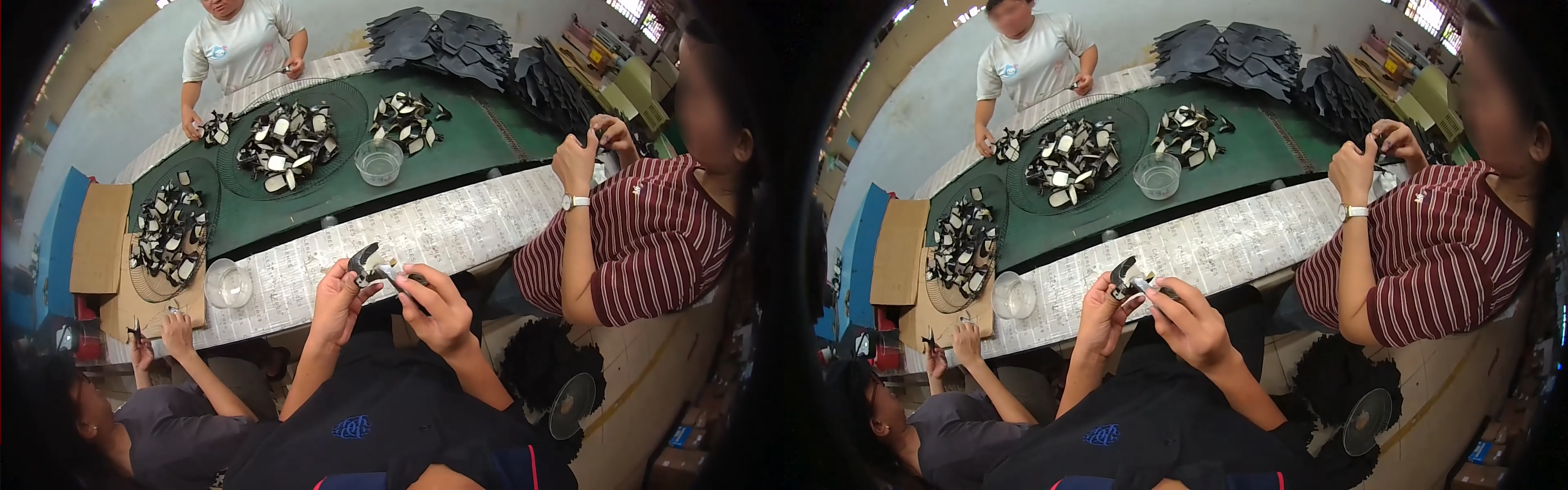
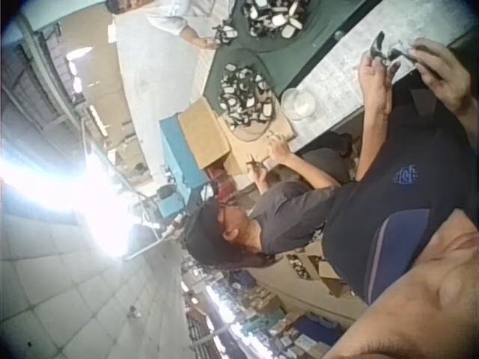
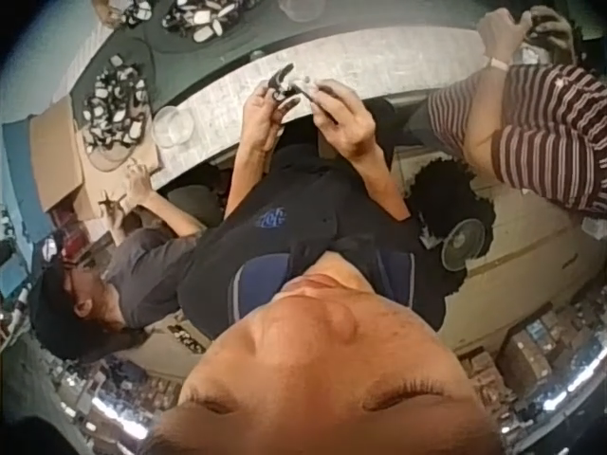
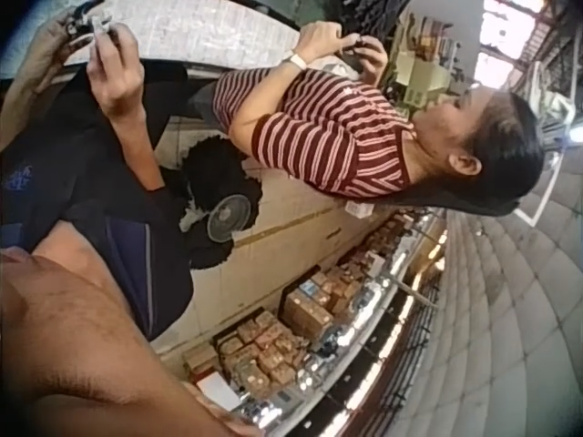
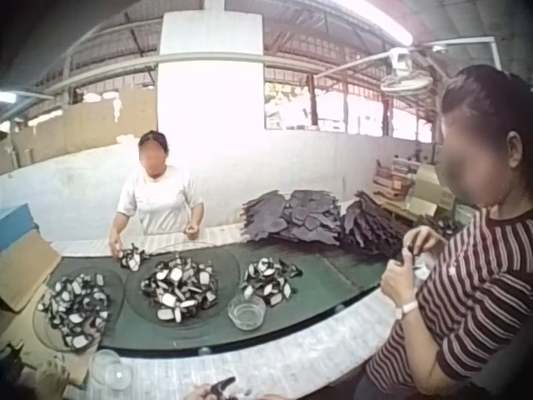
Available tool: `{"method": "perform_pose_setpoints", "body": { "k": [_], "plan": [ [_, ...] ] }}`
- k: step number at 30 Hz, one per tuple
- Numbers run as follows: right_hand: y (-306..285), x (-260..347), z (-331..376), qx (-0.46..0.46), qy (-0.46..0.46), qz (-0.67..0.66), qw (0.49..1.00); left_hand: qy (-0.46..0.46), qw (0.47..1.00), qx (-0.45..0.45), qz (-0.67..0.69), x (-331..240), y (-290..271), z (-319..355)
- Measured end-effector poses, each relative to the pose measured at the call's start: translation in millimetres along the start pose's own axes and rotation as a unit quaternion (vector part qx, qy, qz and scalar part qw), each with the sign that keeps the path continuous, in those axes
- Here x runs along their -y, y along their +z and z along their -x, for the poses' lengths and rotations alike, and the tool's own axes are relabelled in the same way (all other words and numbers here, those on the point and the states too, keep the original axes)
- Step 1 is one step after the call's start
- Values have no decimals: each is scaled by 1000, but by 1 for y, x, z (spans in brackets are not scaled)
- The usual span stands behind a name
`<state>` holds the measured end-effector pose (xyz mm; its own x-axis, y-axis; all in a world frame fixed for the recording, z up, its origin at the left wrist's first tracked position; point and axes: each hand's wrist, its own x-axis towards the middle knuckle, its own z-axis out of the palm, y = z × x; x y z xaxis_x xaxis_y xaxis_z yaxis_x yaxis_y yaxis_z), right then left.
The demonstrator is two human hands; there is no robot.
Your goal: Assembling and prepping small black and white shoe components on a production line.
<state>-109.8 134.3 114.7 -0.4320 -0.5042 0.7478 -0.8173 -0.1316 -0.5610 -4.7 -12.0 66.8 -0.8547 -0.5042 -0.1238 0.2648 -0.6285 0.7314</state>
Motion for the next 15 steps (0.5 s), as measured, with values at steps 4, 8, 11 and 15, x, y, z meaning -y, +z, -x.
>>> {"method": "perform_pose_setpoints", "body": {
  "k": [4,8,11,15],
  "plan": [
    [1,-1,3,14,-15,13,1000,12,1000,1,-15,0,7,5],
    [0,0,6,18,-7,5,1000,22,999,11,-28,1,9,8],
    [1,-2,9,16,-11,7,1000,17,998,-4,-53,2,12,8],
    [0,-4,10,23,-1,11,1000,8,998,0,-61,6,7,7]
  ]
}}
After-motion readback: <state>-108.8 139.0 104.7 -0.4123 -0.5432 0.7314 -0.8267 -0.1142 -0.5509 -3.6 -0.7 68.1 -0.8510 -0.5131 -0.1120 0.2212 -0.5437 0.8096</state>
